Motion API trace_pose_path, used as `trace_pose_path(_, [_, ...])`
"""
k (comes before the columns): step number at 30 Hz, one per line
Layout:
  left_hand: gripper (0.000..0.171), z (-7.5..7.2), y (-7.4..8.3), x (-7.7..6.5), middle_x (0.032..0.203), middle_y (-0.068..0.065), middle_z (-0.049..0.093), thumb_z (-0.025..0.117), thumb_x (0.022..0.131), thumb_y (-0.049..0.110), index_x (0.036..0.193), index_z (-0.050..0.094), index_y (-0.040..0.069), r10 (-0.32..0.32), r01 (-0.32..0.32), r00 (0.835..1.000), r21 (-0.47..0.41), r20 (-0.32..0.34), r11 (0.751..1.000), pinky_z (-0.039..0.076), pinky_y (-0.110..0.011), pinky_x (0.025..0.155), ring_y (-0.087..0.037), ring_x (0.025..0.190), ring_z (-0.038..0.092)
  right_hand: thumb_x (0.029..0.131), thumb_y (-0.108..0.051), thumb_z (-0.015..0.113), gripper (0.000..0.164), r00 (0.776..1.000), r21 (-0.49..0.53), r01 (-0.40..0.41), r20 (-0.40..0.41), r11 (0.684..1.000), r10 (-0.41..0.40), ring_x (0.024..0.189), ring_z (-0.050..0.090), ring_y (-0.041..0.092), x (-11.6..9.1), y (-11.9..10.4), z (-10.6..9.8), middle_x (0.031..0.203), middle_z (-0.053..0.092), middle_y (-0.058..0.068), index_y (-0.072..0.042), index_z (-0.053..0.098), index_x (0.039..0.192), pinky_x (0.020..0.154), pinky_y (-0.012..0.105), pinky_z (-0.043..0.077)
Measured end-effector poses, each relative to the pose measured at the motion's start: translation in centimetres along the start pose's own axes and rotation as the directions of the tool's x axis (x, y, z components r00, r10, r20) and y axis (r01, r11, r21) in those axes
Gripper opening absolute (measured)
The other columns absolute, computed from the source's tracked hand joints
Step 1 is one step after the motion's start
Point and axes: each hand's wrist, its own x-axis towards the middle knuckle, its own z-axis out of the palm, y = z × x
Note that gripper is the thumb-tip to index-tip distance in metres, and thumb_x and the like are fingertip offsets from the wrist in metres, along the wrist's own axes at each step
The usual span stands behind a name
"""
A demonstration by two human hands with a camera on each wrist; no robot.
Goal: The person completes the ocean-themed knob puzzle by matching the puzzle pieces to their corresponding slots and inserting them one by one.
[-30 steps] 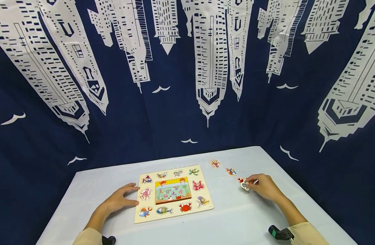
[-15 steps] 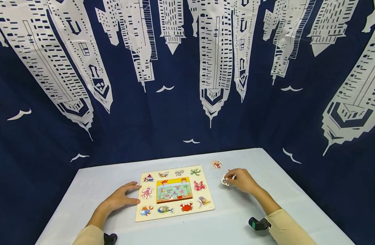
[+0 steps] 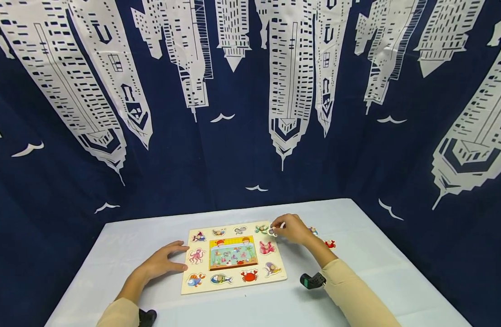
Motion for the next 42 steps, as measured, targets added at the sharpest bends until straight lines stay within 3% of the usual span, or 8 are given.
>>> trace_pose_path(20, [0.074,-0.1,-0.2,0.0,0.160,-0.023,0.039,0.094,0.073,0.030,0.138,0.066,0.007,0.008,-0.008,1.000,-0.008,0.001,1.000,0.018,-0.073,0.114,-0.052,0.148,0.024,0.094,-0.013,0.076,0.007,0.995,-0.103,0.053,0.087,0.993,-0.044,0.084,0.063,0.013,5.6,-4.9,4.5,0.089,0.073,-0.006,-0.012,0.081,0.098,0.078,0.034,0.053])
trace_pose_path(33, [0.074,-0.2,0.0,0.0,0.160,-0.022,0.038,0.094,0.074,0.031,0.139,0.065,0.008,0.009,-0.008,1.000,-0.012,0.011,1.000,0.018,-0.073,0.115,-0.052,0.148,0.023,0.092,-0.020,0.078,0.005,0.992,-0.066,-0.074,0.099,0.995,0.080,0.070,0.056,0.010,6.6,-5.1,6.7,0.075,0.064,-0.011,-0.017,0.080,0.089,0.065,0.028,0.049])
trace_pose_path(42, [0.074,-0.3,0.1,-0.1,0.160,-0.022,0.038,0.094,0.074,0.030,0.139,0.065,0.008,0.003,-0.003,1.000,-0.006,0.007,1.000,0.018,-0.073,0.115,-0.052,0.149,0.023,0.091,-0.031,0.080,0.014,0.981,-0.079,-0.169,0.081,0.982,0.176,0.072,0.057,0.011,7.1,-4.8,8.3,0.077,0.065,-0.011,-0.018,0.078,0.087,0.066,0.031,0.050])
